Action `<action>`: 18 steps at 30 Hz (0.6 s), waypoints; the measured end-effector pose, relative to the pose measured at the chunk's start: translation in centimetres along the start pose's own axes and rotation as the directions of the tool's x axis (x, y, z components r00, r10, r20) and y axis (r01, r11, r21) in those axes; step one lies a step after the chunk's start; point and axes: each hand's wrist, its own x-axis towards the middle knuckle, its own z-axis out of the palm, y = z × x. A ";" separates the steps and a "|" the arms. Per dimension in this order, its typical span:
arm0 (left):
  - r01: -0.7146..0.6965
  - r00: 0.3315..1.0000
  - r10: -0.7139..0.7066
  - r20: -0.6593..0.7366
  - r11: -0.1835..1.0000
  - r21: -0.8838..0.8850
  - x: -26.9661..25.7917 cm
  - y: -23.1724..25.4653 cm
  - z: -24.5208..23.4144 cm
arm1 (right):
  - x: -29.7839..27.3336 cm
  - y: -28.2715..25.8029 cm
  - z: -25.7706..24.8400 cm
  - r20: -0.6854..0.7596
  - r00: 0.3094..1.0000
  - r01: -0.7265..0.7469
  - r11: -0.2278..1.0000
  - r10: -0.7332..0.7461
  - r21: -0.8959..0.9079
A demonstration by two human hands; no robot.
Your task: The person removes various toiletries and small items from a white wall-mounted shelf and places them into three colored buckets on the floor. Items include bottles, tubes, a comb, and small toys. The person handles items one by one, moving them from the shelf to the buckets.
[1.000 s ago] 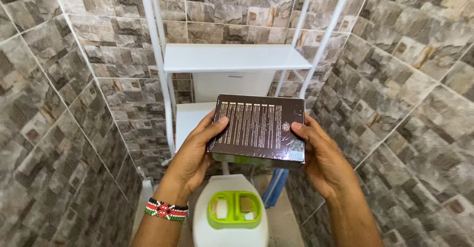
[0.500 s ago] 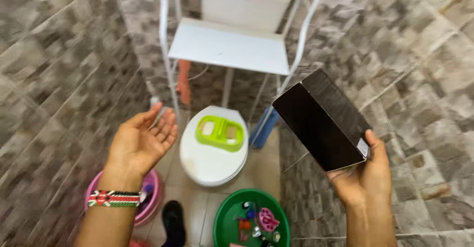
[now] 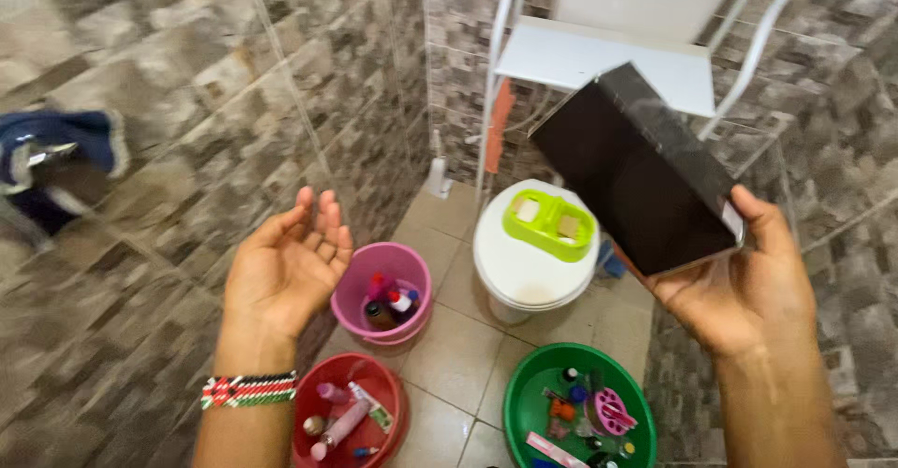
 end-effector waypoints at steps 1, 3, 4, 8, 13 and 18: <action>-0.028 1.000 0.028 -0.011 1.000 -0.005 -1.7 1.4 -1.3 | -1.0 0.9 1.8 0.036 0.999 -0.003 1.000 0.003 -0.001; -0.100 0.995 0.099 -0.030 0.995 -0.020 -5.0 4.5 -4.0 | -2.7 3.4 5.0 0.095 0.995 -0.030 0.999 0.032 -0.018; -0.136 0.990 0.134 -0.043 0.990 -0.027 -6.8 6.0 -5.4 | -3.6 4.8 6.5 0.117 0.992 -0.053 0.998 0.057 -0.036; -0.270 0.959 0.264 -0.105 0.962 -0.047 -13.9 11.0 -11.5 | -7.5 11.1 10.5 0.154 0.966 -0.205 0.978 0.207 -0.030; -0.323 0.924 0.297 -0.240 0.943 -0.078 -19.9 12.2 -17.8 | -13.0 16.1 10.7 0.163 0.945 -0.285 0.958 0.285 -0.026; -0.235 0.953 0.208 -0.221 0.966 -0.106 -22.0 10.6 -20.3 | -17.0 16.2 9.4 0.094 0.964 -0.238 0.963 0.251 -0.123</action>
